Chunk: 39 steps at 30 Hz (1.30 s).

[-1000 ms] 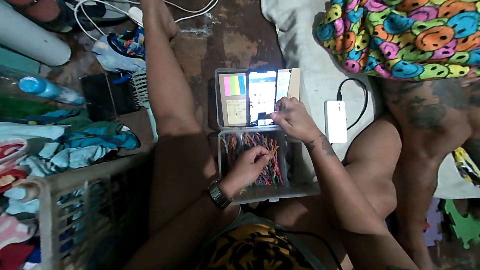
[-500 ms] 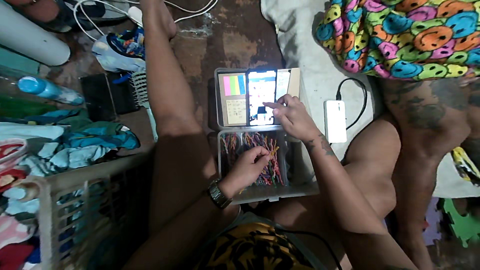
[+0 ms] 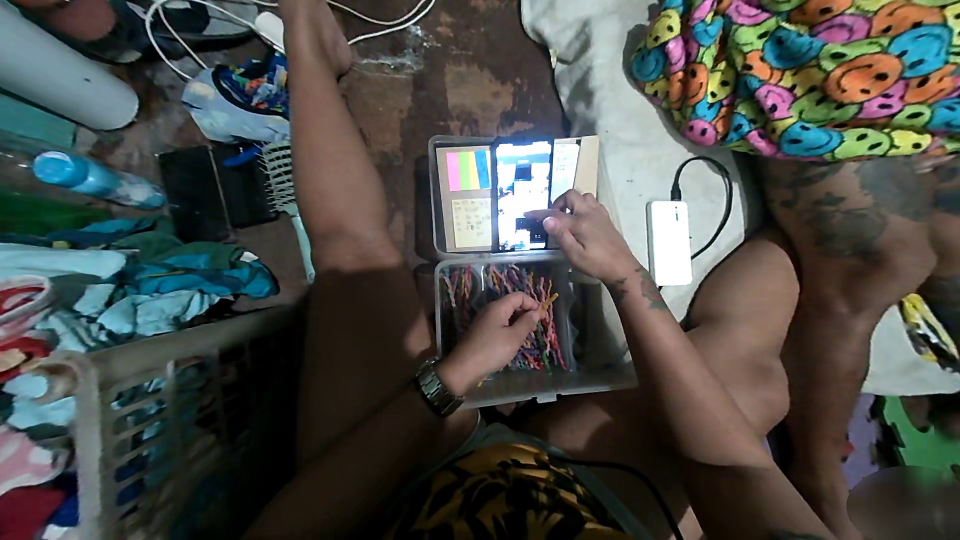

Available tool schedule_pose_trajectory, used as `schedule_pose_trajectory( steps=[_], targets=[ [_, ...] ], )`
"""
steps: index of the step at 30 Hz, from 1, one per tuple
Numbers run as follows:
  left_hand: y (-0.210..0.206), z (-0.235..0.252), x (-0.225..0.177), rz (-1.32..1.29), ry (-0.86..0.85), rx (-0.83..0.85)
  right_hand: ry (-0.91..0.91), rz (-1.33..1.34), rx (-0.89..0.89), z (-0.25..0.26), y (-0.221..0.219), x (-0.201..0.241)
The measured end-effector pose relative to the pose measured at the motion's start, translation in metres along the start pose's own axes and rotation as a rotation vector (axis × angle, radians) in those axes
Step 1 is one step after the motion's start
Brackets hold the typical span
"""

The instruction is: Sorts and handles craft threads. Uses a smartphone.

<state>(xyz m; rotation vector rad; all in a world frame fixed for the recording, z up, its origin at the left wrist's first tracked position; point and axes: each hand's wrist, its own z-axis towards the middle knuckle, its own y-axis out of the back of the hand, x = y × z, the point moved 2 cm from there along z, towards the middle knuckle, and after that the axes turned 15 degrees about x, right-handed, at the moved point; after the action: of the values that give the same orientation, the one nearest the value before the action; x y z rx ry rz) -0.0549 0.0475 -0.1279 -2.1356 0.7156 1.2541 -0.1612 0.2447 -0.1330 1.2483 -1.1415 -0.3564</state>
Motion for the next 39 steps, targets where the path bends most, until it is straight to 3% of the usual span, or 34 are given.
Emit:
schedule_pose_trajectory(
  steps=[6,12,14,18,22,24,30,35,39],
  targets=[
    [-0.001,0.000,0.000,0.019,-0.005,0.009,0.030,-0.148,-0.071,-0.002,0.001,0.014],
    [0.000,0.002,0.002,0.011,-0.005,0.021,-0.089,-0.159,-0.041,0.015,0.002,0.013],
    [0.000,0.001,0.001,0.007,-0.019,0.003,-0.051,-0.124,-0.083,0.009,0.003,0.021],
    [0.003,-0.003,-0.003,-0.045,-0.044,-0.058,0.008,0.280,-0.223,-0.023,0.001,0.047],
    [0.003,-0.004,-0.006,-0.208,-0.074,-0.063,-0.062,0.784,0.006,-0.060,-0.020,0.064],
    [0.001,-0.003,-0.004,-0.289,-0.085,-0.053,-0.018,0.921,0.012,-0.072,-0.030,0.068],
    [-0.002,-0.002,-0.003,-0.411,-0.070,-0.022,-0.026,1.124,-0.232,-0.078,-0.049,0.070],
    [-0.003,-0.002,-0.002,-0.372,-0.017,-0.064,-0.108,1.236,-0.143,-0.076,-0.050,0.071],
    [-0.002,-0.002,-0.003,-0.361,-0.020,-0.027,-0.025,1.211,-0.120,-0.077,-0.049,0.065]
  ],
)
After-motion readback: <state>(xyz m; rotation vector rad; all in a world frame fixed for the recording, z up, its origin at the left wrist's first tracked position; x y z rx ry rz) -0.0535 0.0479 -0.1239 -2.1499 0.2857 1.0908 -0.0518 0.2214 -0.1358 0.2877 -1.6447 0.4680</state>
